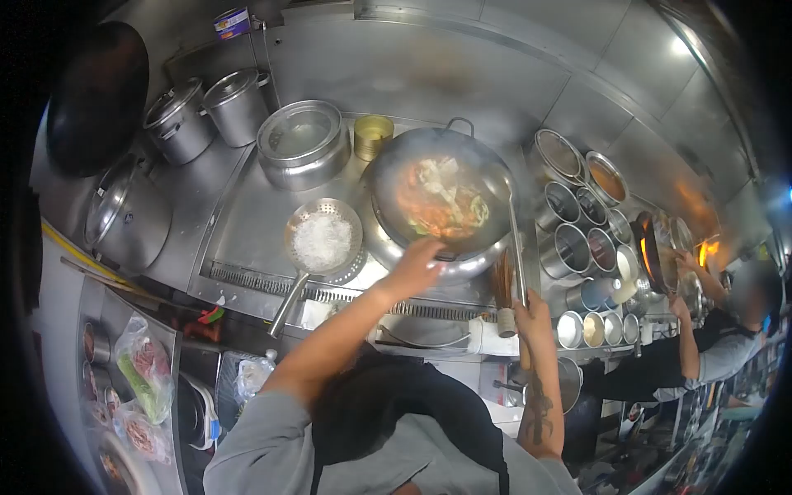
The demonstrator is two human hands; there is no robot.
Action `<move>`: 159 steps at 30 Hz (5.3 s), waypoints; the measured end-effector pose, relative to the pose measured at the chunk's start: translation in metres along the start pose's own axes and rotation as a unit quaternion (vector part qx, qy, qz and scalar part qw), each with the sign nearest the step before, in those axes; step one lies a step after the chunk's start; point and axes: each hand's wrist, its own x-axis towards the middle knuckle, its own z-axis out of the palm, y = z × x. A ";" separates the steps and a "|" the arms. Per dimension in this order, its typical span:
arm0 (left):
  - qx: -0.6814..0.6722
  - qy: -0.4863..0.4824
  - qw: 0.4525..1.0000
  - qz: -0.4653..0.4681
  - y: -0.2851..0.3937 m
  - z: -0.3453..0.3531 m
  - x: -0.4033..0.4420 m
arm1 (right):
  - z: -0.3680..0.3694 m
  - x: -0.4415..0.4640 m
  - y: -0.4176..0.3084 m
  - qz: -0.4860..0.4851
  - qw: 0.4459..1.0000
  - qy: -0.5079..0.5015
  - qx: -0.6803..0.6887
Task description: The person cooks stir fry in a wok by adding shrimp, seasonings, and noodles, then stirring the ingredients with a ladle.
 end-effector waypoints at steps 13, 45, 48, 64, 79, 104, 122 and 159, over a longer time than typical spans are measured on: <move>-0.438 -0.072 0.589 -0.675 -0.087 -0.215 -0.193 | 0.086 -0.017 -0.080 0.012 0.939 -0.133 0.316; -0.179 -0.058 0.883 -0.431 -0.034 -0.105 0.051 | 0.048 -0.036 -0.099 0.008 0.936 -0.101 0.337; 0.050 0.034 0.970 -0.236 -0.077 -0.088 0.064 | 0.037 -0.046 -0.088 -0.023 0.982 -0.038 0.185; -0.277 0.089 0.795 -0.533 -0.008 -0.233 -0.036 | 0.048 0.035 -0.031 -0.138 0.872 -0.052 -0.466; -0.530 0.014 0.609 -0.590 -0.099 -0.196 -0.199 | 0.092 0.064 -0.069 -0.204 0.889 -0.057 -0.407; 0.138 -0.039 0.877 -0.459 -0.078 -0.219 -0.247 | 0.026 0.034 -0.063 -0.112 0.905 -0.063 -0.405; 0.130 -0.095 0.984 0.079 0.070 -0.070 -0.031 | 0.067 0.051 -0.023 -0.107 0.900 -0.053 -0.420; 0.126 -0.131 0.983 0.020 0.010 0.014 0.016 | 0.054 0.070 -0.043 -0.191 0.944 -0.068 -0.259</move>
